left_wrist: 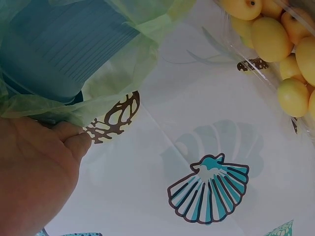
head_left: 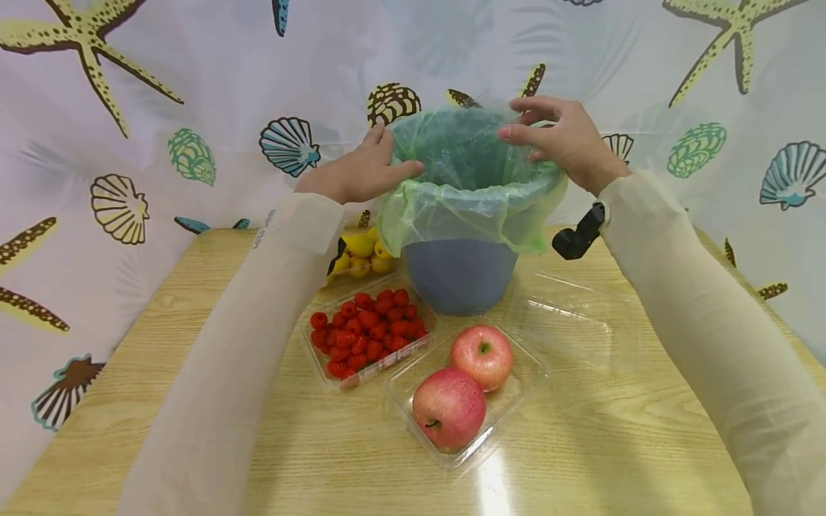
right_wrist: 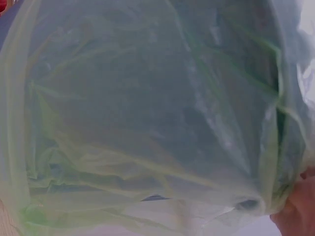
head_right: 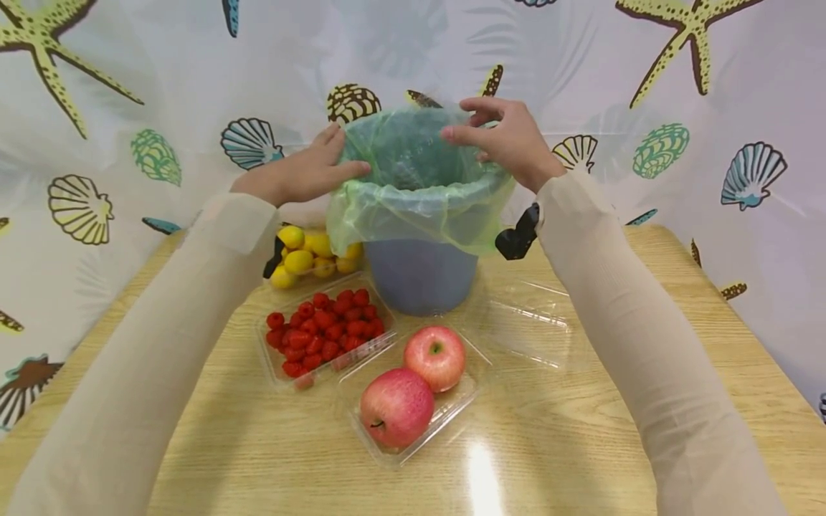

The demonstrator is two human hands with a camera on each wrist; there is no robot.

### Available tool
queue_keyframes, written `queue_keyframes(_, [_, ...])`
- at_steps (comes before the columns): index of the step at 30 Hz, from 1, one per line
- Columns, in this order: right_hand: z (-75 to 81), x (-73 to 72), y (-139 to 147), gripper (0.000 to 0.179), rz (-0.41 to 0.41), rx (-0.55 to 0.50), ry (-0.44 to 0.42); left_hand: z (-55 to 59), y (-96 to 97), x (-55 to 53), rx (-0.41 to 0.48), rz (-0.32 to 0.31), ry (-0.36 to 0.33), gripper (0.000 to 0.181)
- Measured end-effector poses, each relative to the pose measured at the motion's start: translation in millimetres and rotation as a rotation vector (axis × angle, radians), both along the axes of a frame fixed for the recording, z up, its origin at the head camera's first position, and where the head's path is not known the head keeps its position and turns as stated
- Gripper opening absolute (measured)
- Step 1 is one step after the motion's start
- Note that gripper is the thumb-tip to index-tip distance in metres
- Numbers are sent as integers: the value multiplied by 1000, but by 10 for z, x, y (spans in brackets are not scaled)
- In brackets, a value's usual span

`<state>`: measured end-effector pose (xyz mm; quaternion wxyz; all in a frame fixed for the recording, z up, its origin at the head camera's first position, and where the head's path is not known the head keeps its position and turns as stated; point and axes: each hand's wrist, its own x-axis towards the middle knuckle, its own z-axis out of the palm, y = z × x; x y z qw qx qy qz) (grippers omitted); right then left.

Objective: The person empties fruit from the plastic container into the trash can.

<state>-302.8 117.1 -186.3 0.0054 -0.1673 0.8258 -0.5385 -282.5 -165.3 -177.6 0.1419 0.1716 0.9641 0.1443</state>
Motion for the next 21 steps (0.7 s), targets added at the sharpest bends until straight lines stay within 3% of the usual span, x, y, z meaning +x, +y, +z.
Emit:
queue_keyframes(10, [-11, -21, 14, 57, -27, -201, -19, 1, -5, 7, 13, 5, -7, 86])
queue_keyframes(16, [-22, -37, 69, 45, -67, -412, -71, 6, 6, 13, 3, 5, -3, 86])
queue_keyframes(21, [-17, -62, 86, 54, -69, -479, -115, 11, 2, 16, -1, 0, 1, 86])
